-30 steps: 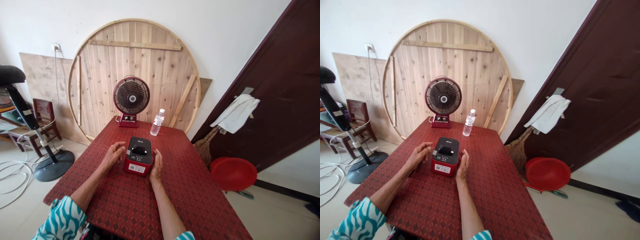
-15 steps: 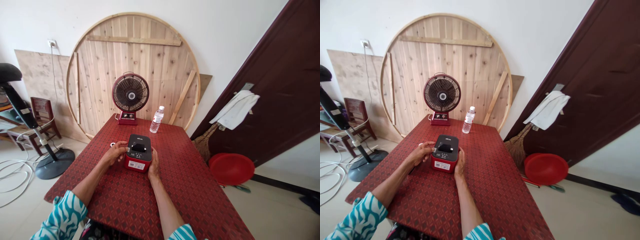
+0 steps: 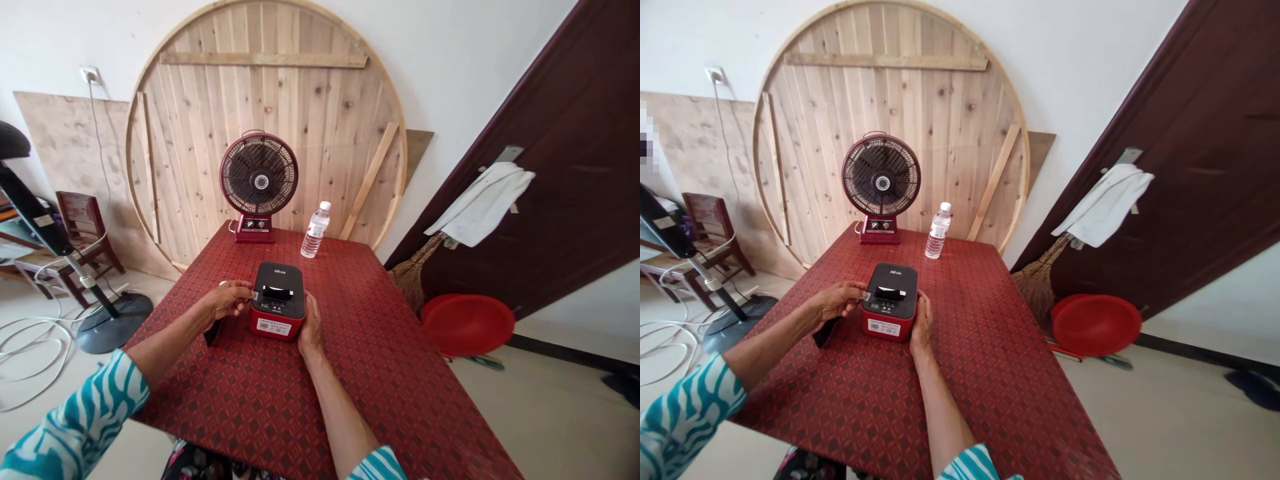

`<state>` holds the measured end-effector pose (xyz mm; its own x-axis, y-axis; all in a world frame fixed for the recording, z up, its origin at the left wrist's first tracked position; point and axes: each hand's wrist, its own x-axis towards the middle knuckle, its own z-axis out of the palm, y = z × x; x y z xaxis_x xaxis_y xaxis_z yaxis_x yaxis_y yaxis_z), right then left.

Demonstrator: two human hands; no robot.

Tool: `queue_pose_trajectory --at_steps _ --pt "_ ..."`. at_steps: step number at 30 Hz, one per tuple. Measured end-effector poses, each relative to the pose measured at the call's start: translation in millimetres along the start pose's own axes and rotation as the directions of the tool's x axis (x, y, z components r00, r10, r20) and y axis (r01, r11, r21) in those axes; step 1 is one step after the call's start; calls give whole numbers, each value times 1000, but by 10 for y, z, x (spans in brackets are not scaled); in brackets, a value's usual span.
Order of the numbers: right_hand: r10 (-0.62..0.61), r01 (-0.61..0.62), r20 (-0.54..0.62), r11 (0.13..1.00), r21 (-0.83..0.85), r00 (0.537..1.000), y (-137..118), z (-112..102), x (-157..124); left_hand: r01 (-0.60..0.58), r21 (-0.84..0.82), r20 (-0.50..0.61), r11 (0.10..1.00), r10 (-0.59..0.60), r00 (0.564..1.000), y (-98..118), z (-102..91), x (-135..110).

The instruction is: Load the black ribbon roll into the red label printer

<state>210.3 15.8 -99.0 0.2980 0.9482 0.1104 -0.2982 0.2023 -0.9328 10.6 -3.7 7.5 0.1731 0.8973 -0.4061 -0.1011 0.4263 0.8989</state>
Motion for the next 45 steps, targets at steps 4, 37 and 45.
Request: queue_pose_trajectory --at_steps 4,37,45 --pt "-2 2 -9 1000 3 1000 23 -18 -11 53 90 48 995 -57 997 52 -52 32" --pt "14 -13 -25 999 46 1000 -11 42 27 -496 655 324 570 382 866 457 329 493" --pt "26 -26 -20 1000 16 999 -39 42 22 -410 755 281 511 312 907 461 293 474"
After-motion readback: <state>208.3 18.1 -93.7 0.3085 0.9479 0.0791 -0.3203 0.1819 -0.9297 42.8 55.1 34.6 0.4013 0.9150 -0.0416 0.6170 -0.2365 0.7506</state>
